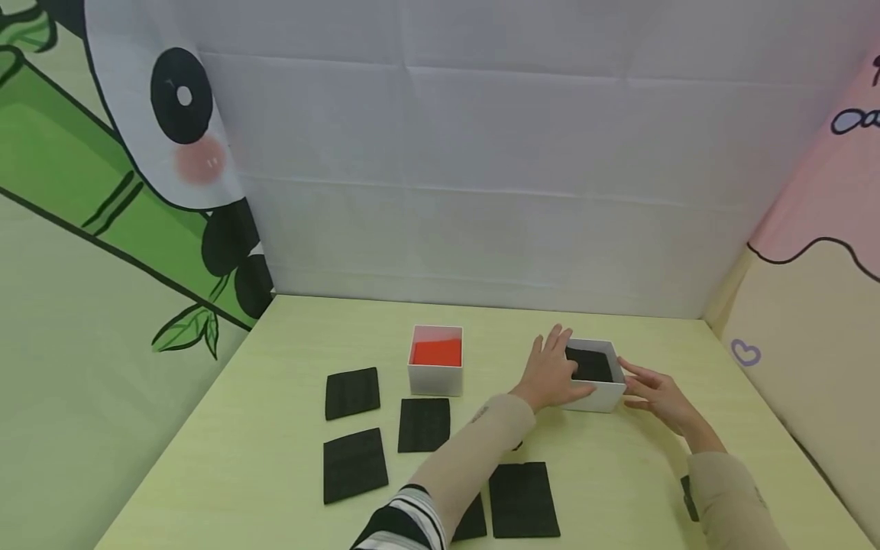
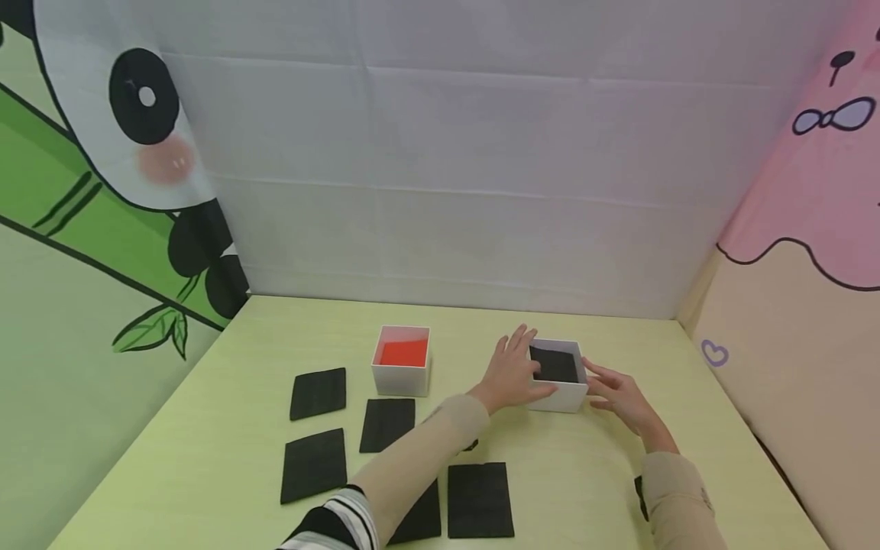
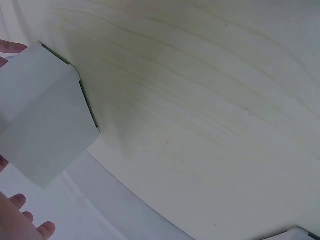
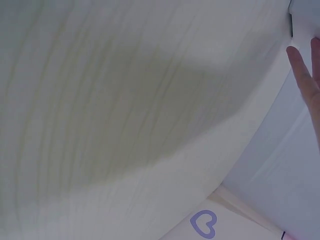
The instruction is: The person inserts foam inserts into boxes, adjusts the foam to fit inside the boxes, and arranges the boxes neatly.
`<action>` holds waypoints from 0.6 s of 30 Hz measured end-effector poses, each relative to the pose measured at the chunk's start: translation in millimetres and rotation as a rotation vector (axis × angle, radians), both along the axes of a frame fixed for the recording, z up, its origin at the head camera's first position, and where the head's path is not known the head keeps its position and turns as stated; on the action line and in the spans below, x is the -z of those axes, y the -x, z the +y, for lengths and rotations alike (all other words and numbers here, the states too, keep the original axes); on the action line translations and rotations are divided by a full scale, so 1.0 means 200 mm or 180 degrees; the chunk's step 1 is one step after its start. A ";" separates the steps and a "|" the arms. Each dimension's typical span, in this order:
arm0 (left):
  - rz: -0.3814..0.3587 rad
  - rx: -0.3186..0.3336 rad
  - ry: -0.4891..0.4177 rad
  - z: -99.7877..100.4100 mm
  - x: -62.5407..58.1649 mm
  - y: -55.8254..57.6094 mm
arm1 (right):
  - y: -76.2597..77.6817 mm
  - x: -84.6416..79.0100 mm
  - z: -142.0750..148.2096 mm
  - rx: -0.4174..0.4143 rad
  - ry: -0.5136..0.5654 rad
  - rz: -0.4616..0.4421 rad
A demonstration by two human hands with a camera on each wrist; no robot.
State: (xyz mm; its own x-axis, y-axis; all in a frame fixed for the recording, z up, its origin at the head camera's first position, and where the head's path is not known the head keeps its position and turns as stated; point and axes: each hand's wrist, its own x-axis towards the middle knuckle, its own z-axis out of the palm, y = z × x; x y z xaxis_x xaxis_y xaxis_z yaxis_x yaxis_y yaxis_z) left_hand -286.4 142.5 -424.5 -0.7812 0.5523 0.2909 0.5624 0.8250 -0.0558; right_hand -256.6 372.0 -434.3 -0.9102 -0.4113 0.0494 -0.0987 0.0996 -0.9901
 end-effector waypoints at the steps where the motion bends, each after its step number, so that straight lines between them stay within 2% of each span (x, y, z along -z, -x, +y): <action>1: -0.0018 -0.0015 0.0013 0.00 0.00 0.00 | 0.00 0.00 0.00 0.0000 -0.0004 0.0001; 10: -0.0143 -0.0089 0.0125 0.00 0.01 -0.02 | 0.01 0.00 -0.01 0.0070 -0.0105 -0.0024; 18: 0.0054 0.0188 0.0065 -0.03 -0.01 -0.04 | 0.00 0.00 0.00 0.0086 -0.0097 -0.0020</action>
State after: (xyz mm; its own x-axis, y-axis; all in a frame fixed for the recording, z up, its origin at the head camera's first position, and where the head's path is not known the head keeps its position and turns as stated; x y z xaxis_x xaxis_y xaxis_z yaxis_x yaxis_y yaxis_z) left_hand -279.1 135.6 -423.4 -0.7422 0.6032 0.2920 0.6089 0.7890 -0.0822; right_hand -256.3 371.9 -435.3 -0.9212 -0.3878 0.0315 -0.0894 0.1323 -0.9872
